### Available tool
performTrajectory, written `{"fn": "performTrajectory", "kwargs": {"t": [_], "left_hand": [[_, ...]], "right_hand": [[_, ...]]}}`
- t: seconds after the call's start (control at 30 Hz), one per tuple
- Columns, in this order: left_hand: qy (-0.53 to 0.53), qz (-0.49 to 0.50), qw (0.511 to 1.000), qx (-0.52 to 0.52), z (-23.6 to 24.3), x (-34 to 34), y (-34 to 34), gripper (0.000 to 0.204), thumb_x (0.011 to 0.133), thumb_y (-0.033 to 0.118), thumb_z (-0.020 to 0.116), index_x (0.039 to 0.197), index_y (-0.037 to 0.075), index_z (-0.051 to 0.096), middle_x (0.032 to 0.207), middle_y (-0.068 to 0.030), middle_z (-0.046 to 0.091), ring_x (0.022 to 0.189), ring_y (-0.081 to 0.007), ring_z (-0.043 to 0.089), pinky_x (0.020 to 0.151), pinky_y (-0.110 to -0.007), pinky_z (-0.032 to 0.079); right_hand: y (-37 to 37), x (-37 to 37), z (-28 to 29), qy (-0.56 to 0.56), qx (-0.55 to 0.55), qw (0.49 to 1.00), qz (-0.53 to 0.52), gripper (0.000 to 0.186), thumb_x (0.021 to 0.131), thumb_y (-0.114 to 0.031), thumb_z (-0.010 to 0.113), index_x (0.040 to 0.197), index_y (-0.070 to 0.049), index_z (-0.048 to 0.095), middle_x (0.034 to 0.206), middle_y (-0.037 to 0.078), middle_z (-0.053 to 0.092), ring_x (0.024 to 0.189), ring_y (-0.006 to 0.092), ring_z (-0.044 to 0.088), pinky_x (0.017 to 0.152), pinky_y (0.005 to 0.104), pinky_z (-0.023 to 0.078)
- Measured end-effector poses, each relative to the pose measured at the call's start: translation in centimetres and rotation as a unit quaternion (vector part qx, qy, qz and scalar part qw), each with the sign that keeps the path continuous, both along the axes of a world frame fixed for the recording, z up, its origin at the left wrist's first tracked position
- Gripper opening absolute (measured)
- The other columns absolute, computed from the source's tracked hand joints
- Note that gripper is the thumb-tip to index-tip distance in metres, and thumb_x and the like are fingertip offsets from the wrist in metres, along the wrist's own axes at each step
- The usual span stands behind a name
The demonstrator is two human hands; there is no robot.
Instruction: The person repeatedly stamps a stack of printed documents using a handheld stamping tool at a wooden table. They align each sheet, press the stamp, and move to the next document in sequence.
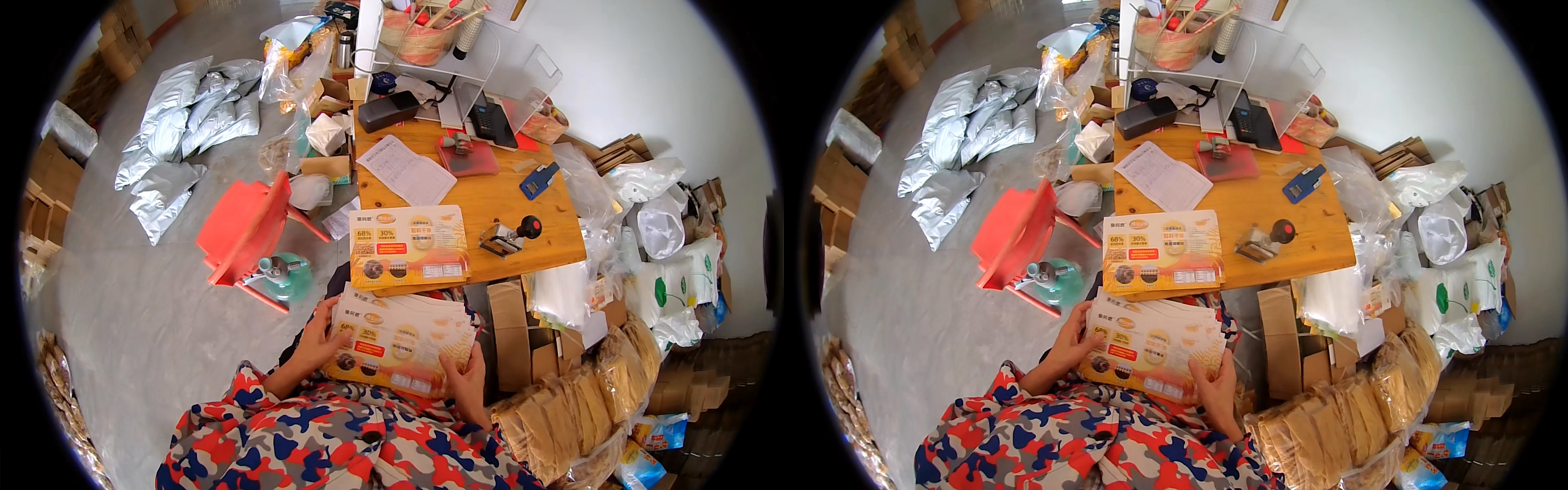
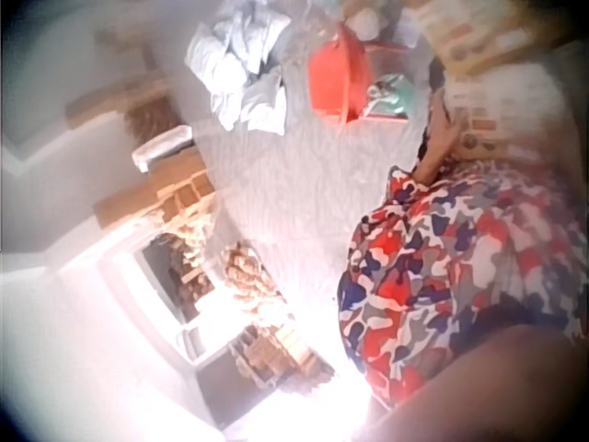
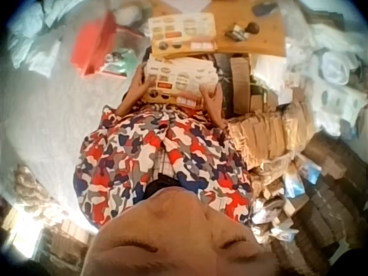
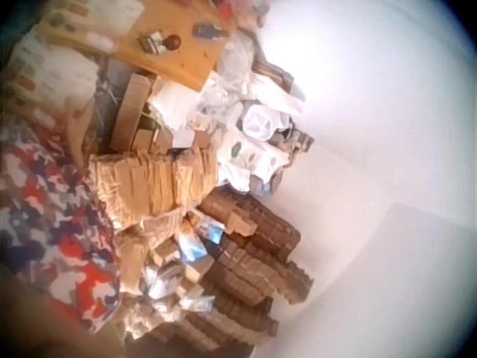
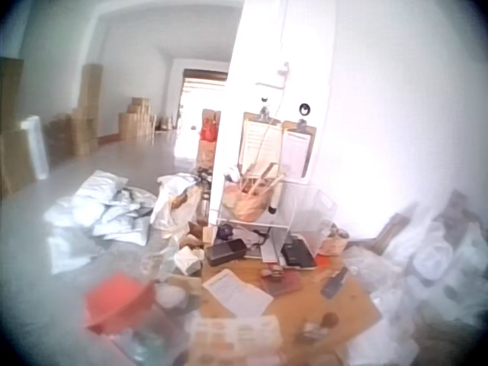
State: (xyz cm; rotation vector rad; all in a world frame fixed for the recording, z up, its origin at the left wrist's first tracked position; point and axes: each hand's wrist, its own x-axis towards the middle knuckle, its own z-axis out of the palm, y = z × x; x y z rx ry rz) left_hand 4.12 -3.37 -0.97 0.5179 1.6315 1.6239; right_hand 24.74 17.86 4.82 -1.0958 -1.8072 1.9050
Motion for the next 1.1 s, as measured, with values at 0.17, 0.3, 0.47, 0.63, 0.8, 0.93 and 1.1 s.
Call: {"fn": "performTrajectory", "kwargs": {"t": [0.17, 0.3, 0.47, 0.63, 0.8, 0.93, 1.1], "left_hand": [[-0.154, 0.027, 0.983, 0.095, 1.9, 0.1, -0.6, 0.055, 0.091, 0.003, 0.06, 0.139, 0.002, 0.034, 0.131, -0.0125, 0.054, 0.123, -0.0191, 0.051, 0.106, -0.034, 0.04], [-0.162, 0.046, 0.981, 0.096, 0.9, 0.0, -0.8, 0.05, 0.092, 0.004, 0.061, 0.136, 0.002, 0.038, 0.127, -0.011, 0.056, 0.119, -0.018, 0.054, 0.104, -0.034, 0.041], [-0.211, 0.039, 0.975, 0.062, 1.1, -0.4, -1.1, 0.049, 0.09, 0.006, 0.066, 0.132, 0.003, 0.04, 0.124, -0.0094, 0.059, 0.116, -0.0184, 0.057, 0.102, -0.033, 0.043], [-0.241, 0.008, 0.966, 0.09, 3.4, -0.1, -1.5, 0.055, 0.088, 0.006, 0.069, 0.137, 0.001, 0.043, 0.124, -0.0105, 0.062, 0.114, -0.0178, 0.06, 0.095, -0.031, 0.048], [-0.207, -0.08, 0.975, 0.031, 4.4, -1.1, -3.7, 0.033, 0.089, 0.005, 0.069, 0.12, -0.002, 0.062, 0.112, -0.0097, 0.069, 0.099, -0.0133, 0.065, 0.086, -0.027, 0.051], [-0.11, -0.045, 0.99, 0.07, 8.2, -0.9, -3.4, 0.024, 0.09, 0.003, 0.066, 0.114, -0.001, 0.067, 0.112, -0.0094, 0.071, 0.094, -0.0118, 0.065, 0.084, -0.027, 0.052], [0.079, -0.142, 0.974, 0.156, 12.4, -2.4, -2.2, 0.052, 0.082, -0.007, 0.068, 0.132, 0.001, 0.055, 0.114, -0.013, 0.07, 0.11, -0.0216, 0.064, 0.096, -0.034, 0.049]], "right_hand": [[-1.8, 1.0, 0.9, 0.024, 0.022, 0.999, 0.012, 0.042, 0.086, -0.001, 0.07, 0.122, 0.0, 0.049, 0.113, 0.01, 0.064, 0.101, 0.0144, 0.062, 0.088, 0.028, 0.05], [-1.0, 1.1, 1.6, 0.053, -0.09, 0.994, 0.011, 0.047, 0.085, 0.002, 0.07, 0.127, 0.0, 0.048, 0.118, 0.01, 0.063, 0.106, 0.0157, 0.062, 0.091, 0.0296, 0.05], [0.1, 2.6, 1.6, 0.014, -0.101, 0.992, 0.072, 0.052, 0.084, 0.002, 0.072, 0.13, 0.002, 0.048, 0.121, 0.011, 0.063, 0.108, 0.0169, 0.063, 0.092, 0.0294, 0.05], [0.7, 4.6, 2.3, -0.059, -0.111, 0.98, 0.151, 0.034, 0.085, 0.0, 0.072, 0.116, 0.004, 0.06, 0.107, 0.01, 0.07, 0.095, 0.0155, 0.066, 0.084, 0.0292, 0.053], [0.4, 3.8, 4.0, -0.083, -0.072, 0.988, 0.108, 0.023, 0.086, -0.001, 0.071, 0.107, 0.004, 0.066, 0.097, 0.01, 0.073, 0.085, 0.0119, 0.066, 0.079, 0.0284, 0.054], [0.6, 2.9, 6.6, 0.0, 0.041, 0.993, 0.109, 0.019, 0.088, -0.002, 0.068, 0.107, 0.003, 0.065, 0.096, 0.012, 0.073, 0.088, 0.0166, 0.068, 0.083, 0.031, 0.053], [2.2, 0.6, 7.4, 0.191, 0.219, 0.937, 0.192, 0.032, 0.083, 0.003, 0.068, 0.114, 0.001, 0.062, 0.112, 0.016, 0.068, 0.111, 0.0316, 0.062, 0.097, 0.0377, 0.048]]}}
